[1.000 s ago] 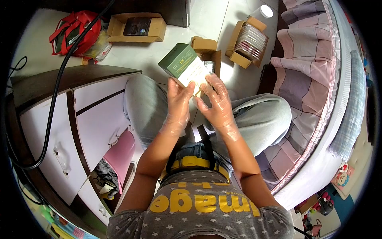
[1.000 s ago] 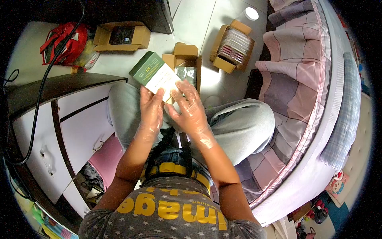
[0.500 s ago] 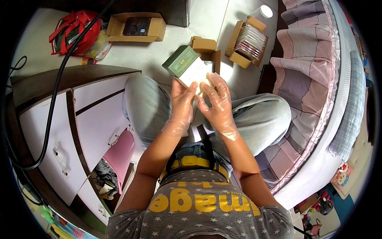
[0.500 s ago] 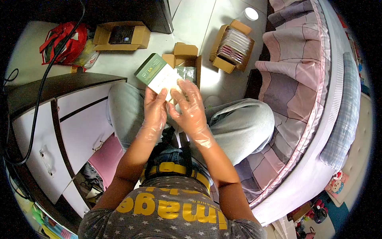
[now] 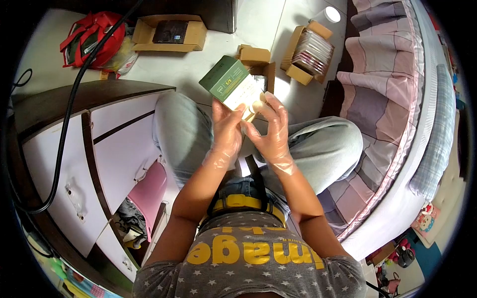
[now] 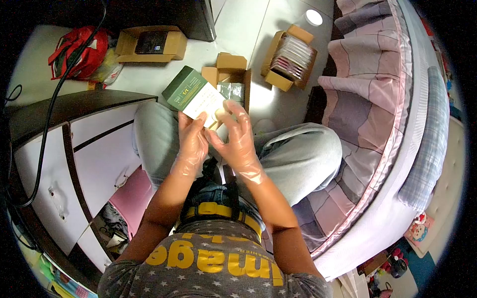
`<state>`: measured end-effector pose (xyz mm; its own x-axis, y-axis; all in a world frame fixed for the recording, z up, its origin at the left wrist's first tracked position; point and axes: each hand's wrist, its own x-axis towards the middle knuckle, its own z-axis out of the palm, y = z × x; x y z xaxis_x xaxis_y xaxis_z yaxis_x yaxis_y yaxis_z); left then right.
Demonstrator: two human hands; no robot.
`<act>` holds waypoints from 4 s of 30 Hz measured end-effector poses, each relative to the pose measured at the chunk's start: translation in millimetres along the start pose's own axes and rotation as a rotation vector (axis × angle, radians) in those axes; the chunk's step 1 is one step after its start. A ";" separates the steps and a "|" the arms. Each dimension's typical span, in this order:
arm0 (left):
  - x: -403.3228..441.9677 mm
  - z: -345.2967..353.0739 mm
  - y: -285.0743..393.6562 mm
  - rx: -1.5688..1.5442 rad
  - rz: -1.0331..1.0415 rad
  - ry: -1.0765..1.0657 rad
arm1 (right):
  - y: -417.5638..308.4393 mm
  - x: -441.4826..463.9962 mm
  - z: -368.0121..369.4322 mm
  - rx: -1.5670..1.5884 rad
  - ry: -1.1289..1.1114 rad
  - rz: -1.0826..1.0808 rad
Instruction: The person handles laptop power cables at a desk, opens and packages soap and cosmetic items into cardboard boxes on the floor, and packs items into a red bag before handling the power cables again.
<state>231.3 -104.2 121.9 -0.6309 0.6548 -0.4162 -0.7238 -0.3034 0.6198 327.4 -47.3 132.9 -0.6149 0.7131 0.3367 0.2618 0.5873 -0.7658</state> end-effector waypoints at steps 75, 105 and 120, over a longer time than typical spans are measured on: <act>20.7 -14.4 27.5 0.351 -0.374 -0.025 | 5.9 8.6 -10.3 -0.075 -0.077 -0.123; 11.7 -4.3 25.3 0.325 -0.237 0.034 | -3.0 9.7 -14.1 -0.140 -0.189 0.033; 14.5 -1.2 24.9 0.337 -0.315 0.110 | -2.1 6.0 -9.7 -0.037 -0.247 0.113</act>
<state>203.8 -103.1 130.5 -0.4345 0.5963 -0.6750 -0.7648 0.1515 0.6262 330.4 -40.6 141.8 -0.7418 0.6626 0.1036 0.3630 0.5265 -0.7688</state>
